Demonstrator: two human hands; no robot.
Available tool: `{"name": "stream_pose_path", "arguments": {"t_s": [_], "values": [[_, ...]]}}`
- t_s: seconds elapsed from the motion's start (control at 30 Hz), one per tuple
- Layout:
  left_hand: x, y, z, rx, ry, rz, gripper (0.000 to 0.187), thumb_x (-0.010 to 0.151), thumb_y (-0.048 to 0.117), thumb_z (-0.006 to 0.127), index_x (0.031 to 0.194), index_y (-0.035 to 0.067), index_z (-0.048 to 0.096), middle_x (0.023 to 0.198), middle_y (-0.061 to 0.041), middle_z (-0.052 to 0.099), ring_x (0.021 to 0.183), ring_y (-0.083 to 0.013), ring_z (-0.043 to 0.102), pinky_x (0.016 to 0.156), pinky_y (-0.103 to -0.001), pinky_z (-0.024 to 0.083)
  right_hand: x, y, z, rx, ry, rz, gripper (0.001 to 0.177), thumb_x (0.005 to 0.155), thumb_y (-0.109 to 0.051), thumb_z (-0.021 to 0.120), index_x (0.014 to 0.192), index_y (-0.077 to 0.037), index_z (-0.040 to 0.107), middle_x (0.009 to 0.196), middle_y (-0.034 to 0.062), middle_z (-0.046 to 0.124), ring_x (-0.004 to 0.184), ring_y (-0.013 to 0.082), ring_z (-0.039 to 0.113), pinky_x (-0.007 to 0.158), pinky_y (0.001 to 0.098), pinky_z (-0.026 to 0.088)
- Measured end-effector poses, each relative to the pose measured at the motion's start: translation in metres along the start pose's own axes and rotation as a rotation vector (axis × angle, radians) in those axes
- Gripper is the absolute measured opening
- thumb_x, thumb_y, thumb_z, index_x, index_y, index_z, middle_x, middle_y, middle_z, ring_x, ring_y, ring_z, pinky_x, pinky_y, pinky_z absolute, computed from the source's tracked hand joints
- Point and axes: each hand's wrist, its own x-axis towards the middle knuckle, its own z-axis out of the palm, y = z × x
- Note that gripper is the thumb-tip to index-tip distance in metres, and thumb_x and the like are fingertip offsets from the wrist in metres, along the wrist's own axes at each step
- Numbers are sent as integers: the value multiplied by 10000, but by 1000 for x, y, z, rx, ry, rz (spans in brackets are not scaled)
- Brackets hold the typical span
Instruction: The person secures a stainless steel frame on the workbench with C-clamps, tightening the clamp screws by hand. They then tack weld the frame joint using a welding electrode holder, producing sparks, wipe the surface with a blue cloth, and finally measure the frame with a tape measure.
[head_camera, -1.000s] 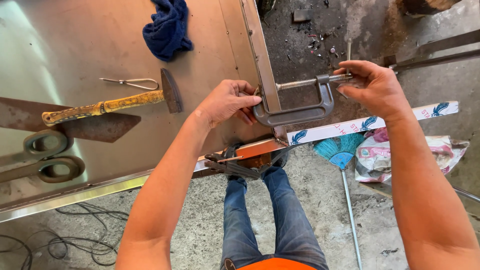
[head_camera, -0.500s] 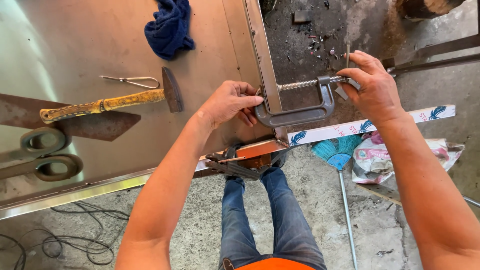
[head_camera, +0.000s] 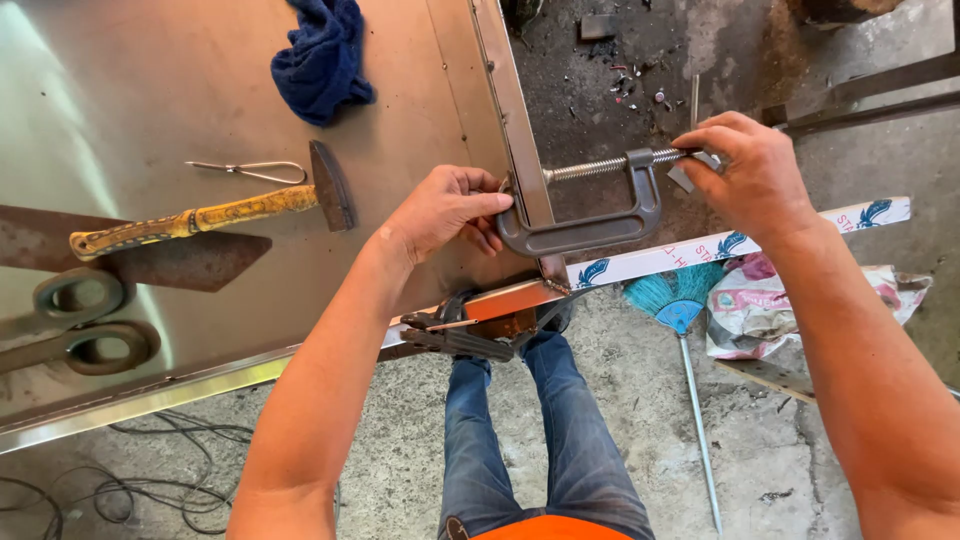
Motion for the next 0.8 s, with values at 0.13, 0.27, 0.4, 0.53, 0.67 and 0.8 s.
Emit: {"name": "stream_pose_path", "arguments": {"t_s": [0.13,0.27,0.4,0.53,0.67,0.8], "values": [[-4,-10,5,-9,-26,-43,230,947,160,690,1014,-58,657,779,-111,695,640,-211,740,578,-338,645,-5,-5,8,9,39,47,242,933,-66,813,1163,-108,750,1170,90,688,1026,262,705,877,362,581],[-10,-9,13,-18,-19,-62,233,934,160,695,1036,-44,649,797,-122,714,637,-204,739,579,-334,643,-20,-3,19,-204,152,-109,237,870,-7,840,1068,-82,733,1058,103,665,1002,308,680,873,392,564],[-9,-15,12,10,17,3,259,929,165,708,1055,-57,659,803,-122,719,633,-184,733,567,-329,636,-29,0,22,-119,162,-93,204,903,-11,822,1067,-67,715,1074,100,679,977,295,687,864,387,569],[-4,-26,7,18,27,65,281,936,168,724,1057,-77,663,776,-122,717,613,-178,717,557,-320,620,-14,-5,12,-83,111,-52,178,929,-39,812,1077,-75,720,1034,96,693,920,278,699,835,371,571],[-6,-25,11,40,62,63,303,918,180,749,1052,-79,670,736,-111,717,581,-172,703,542,-313,604,5,-3,9,61,-121,175,304,952,-178,780,1247,-115,745,952,43,692,755,201,653,687,338,535],[-2,-29,10,45,74,77,324,907,193,767,1046,-86,675,717,-106,706,563,-172,693,527,-315,595,31,20,38,358,-216,652,291,1013,-217,656,1262,-91,739,840,-27,720,689,153,671,625,331,564]]}}
